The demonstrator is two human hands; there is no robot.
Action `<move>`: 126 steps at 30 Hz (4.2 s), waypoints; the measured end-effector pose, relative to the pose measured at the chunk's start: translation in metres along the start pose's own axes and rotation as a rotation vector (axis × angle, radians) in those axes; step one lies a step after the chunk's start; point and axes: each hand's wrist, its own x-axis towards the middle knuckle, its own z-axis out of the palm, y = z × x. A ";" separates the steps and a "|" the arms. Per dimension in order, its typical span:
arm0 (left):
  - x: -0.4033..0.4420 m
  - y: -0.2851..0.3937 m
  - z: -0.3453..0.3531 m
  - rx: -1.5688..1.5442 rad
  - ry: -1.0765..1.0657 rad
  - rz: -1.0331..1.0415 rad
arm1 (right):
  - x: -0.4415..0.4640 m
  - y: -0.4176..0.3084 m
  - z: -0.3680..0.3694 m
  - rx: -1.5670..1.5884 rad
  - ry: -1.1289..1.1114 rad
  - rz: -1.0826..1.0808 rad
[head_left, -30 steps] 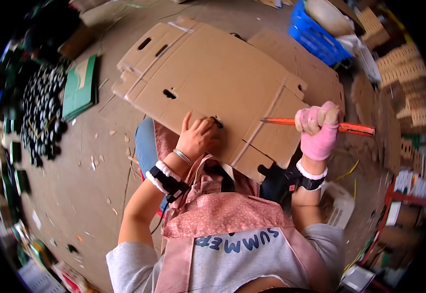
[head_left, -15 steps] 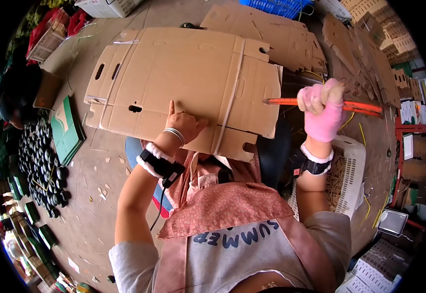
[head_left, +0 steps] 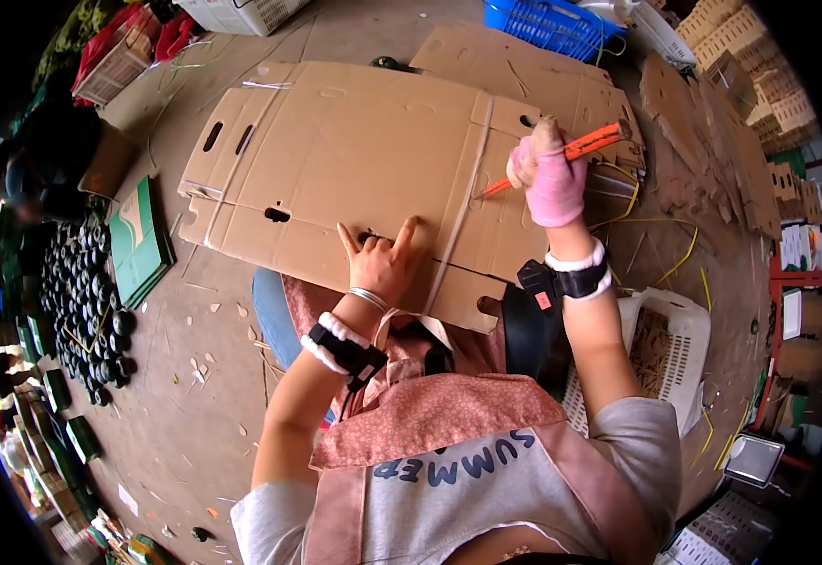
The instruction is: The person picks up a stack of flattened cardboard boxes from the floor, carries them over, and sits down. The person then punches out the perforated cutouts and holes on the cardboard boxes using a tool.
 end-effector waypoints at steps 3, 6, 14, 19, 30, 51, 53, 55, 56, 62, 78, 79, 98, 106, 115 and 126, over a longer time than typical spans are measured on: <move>0.004 0.005 -0.002 0.003 -0.032 -0.067 | 0.018 0.004 0.002 -0.026 -0.014 0.065; 0.005 0.003 -0.002 -0.008 -0.088 -0.075 | 0.039 -0.045 0.018 0.025 -0.129 -0.020; 0.004 0.004 -0.008 -0.075 -0.082 -0.120 | -0.003 0.051 -0.007 0.052 0.017 0.049; 0.005 0.001 -0.006 -0.029 -0.102 -0.114 | 0.038 -0.012 -0.009 0.161 -0.133 0.028; 0.010 -0.003 -0.011 -0.049 -0.163 -0.119 | 0.010 0.095 -0.027 0.057 0.041 0.158; 0.015 -0.006 -0.015 -0.034 -0.289 -0.089 | 0.075 -0.133 0.048 0.088 -0.138 -0.213; 0.015 -0.005 -0.016 -0.033 -0.296 -0.085 | 0.084 -0.187 0.042 -0.010 -0.431 -0.250; 0.017 -0.004 -0.019 -0.036 -0.309 -0.100 | 0.073 -0.151 0.055 0.030 -0.078 -0.379; 0.017 -0.003 -0.025 -0.064 -0.324 -0.104 | 0.074 -0.097 0.021 0.173 -0.334 -0.236; 0.015 -0.010 -0.001 -0.010 -0.169 -0.071 | 0.026 0.123 -0.011 -0.293 0.328 0.207; 0.021 0.000 -0.019 0.087 -0.373 -0.094 | 0.001 -0.039 -0.046 -0.008 0.203 -0.043; 0.022 -0.003 -0.014 0.085 -0.343 -0.081 | 0.000 -0.036 -0.047 0.008 0.233 -0.052; -0.014 -0.205 -0.059 -0.420 0.958 -0.817 | -0.088 0.079 -0.131 -0.228 0.548 0.904; -0.029 -0.357 -0.005 -1.802 0.369 -1.077 | -0.085 0.090 -0.094 -0.421 0.681 0.854; -0.020 -0.359 -0.024 -1.880 0.348 -0.828 | -0.091 0.093 -0.085 -0.340 0.786 0.911; -0.029 -0.363 -0.037 -1.723 0.461 -0.807 | -0.078 0.114 -0.063 -0.403 0.815 0.732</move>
